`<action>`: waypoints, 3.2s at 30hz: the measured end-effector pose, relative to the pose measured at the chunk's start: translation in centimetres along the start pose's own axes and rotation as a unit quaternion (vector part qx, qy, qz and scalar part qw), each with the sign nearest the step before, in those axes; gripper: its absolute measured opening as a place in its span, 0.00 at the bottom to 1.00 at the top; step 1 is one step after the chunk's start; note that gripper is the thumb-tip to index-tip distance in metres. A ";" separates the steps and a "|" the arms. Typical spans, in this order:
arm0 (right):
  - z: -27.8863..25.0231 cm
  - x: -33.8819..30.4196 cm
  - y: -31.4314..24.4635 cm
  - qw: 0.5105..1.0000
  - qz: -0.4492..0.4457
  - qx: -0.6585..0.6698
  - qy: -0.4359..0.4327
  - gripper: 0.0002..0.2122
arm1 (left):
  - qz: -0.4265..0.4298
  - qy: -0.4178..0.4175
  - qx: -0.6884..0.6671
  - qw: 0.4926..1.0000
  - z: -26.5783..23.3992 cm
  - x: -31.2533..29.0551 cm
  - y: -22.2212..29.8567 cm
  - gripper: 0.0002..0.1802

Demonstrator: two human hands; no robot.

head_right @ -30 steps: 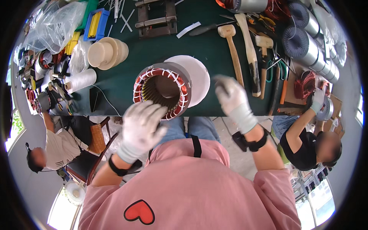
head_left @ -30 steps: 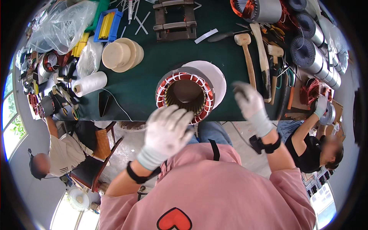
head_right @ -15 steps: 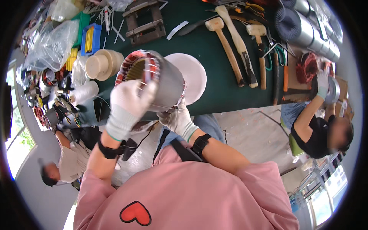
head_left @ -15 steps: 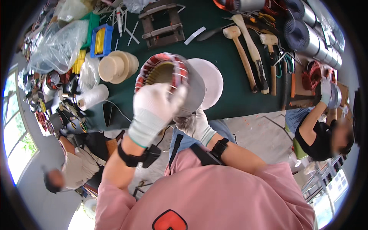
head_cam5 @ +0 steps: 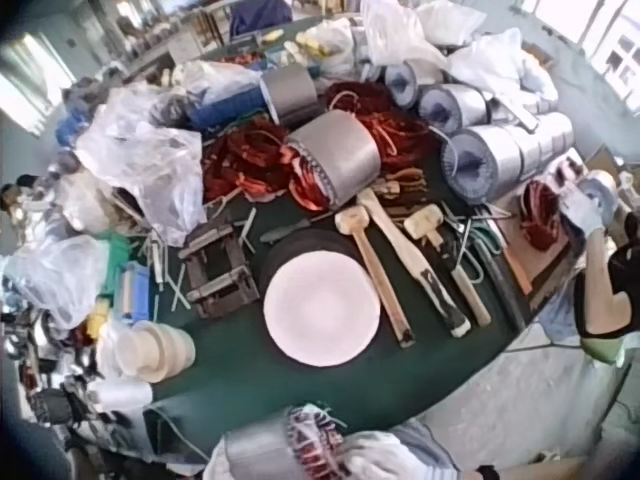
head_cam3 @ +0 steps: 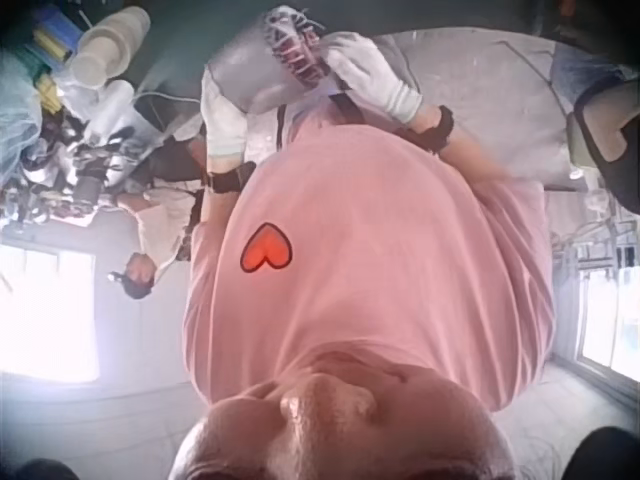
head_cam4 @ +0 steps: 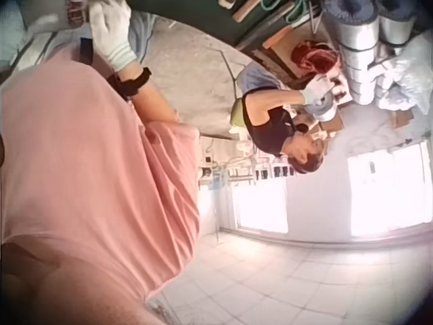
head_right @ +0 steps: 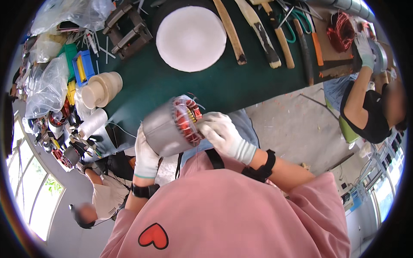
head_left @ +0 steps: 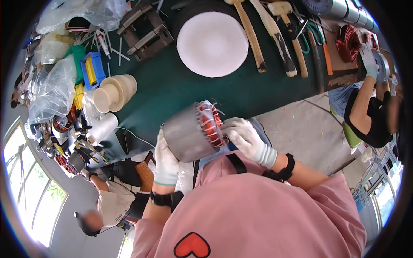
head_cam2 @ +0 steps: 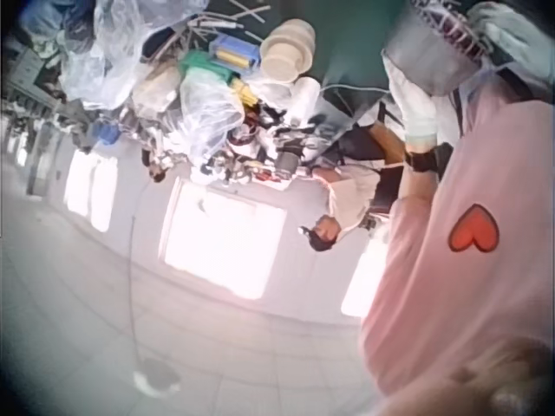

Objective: Assembling and shaping the coils of an electric motor stator using a wooden mallet and manual tools.

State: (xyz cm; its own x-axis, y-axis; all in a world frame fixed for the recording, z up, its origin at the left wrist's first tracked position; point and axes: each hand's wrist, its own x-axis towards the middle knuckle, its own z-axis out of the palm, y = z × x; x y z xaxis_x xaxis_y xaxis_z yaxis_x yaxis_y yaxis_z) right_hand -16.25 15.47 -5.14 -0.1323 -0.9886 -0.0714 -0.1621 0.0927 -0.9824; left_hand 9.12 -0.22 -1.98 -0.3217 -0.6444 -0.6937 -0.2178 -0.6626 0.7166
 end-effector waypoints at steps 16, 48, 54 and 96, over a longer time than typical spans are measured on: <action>-4.1 -1.9 5.0 0.875 0.348 0.258 0.215 0.12 | -0.035 0.083 -0.149 0.985 -0.7 1.7 1.8 0.35; -25.0 16.1 5.8 0.873 -0.067 -0.333 0.349 0.09 | 0.104 0.027 0.006 0.994 -4.7 6.5 0.1 0.26; -26.9 25.2 9.6 0.743 0.091 -0.656 0.101 0.15 | 0.144 0.060 0.084 0.984 -1.9 6.3 2.9 0.14; -1.2 10.5 2.7 0.887 0.306 -0.104 -0.331 0.13 | 0.040 -0.017 0.108 0.993 -17.9 -2.1 -7.6 0.37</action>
State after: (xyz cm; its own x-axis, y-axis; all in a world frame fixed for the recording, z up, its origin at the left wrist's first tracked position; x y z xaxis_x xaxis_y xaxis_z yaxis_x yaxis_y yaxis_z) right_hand -19.23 5.46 -8.29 0.3346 -0.5925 -0.7328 -0.4439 0.5868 -0.6772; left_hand 27.94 -0.72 -7.28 -0.3760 -0.6761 -0.6336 -0.3824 -0.5096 0.7707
